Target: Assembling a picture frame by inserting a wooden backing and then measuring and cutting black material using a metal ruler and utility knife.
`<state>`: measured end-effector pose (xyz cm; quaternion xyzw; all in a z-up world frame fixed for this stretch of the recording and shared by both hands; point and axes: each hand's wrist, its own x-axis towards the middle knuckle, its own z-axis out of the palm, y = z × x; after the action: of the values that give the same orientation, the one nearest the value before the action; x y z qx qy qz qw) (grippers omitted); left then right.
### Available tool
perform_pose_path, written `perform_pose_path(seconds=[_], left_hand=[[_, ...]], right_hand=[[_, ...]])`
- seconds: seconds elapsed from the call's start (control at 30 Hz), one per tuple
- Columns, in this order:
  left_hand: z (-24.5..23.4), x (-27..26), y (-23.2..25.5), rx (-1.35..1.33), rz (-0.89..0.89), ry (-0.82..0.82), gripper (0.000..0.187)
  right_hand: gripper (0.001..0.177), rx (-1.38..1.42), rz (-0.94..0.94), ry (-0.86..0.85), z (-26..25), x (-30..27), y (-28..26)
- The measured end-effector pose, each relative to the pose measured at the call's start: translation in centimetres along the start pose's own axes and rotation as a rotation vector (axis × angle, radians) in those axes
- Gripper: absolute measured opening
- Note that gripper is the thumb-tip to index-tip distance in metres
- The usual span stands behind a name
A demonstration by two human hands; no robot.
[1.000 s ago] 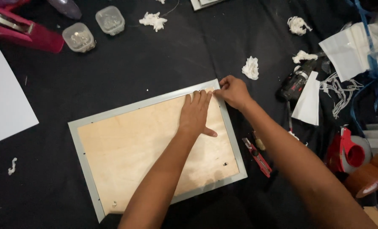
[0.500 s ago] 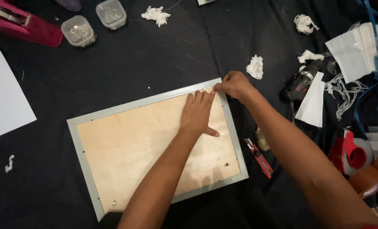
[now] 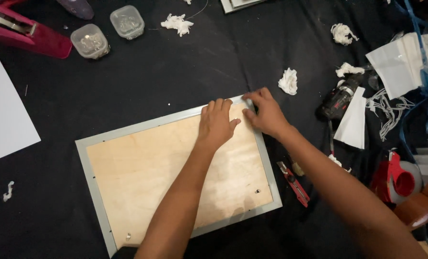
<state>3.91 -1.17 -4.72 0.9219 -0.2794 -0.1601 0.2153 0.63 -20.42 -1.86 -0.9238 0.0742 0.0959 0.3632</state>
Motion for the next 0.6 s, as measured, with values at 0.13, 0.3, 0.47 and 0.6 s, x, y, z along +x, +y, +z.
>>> perform_pose_path(seconds=[0.13,0.3,0.47,0.6], left_hand=[[-0.2,-1.4,0.6,-0.002,0.013,0.075,0.073],[1.8,-4.1,0.0,0.073,0.041,0.249,0.079],[3.4,-4.2,-0.6,0.141,0.191,0.475,0.067],[3.6,-4.1,-0.4,0.192,0.227,0.478,0.068]], right_hand=[[0.030,-0.200,-0.206,0.022,1.1,-0.2,1.4],[0.037,-0.266,-0.254,0.009,1.4,0.4,1.5],[0.032,-0.363,-0.269,0.005,2.6,1.5,4.4],[0.033,-0.479,-0.362,0.048,3.5,0.5,5.2]])
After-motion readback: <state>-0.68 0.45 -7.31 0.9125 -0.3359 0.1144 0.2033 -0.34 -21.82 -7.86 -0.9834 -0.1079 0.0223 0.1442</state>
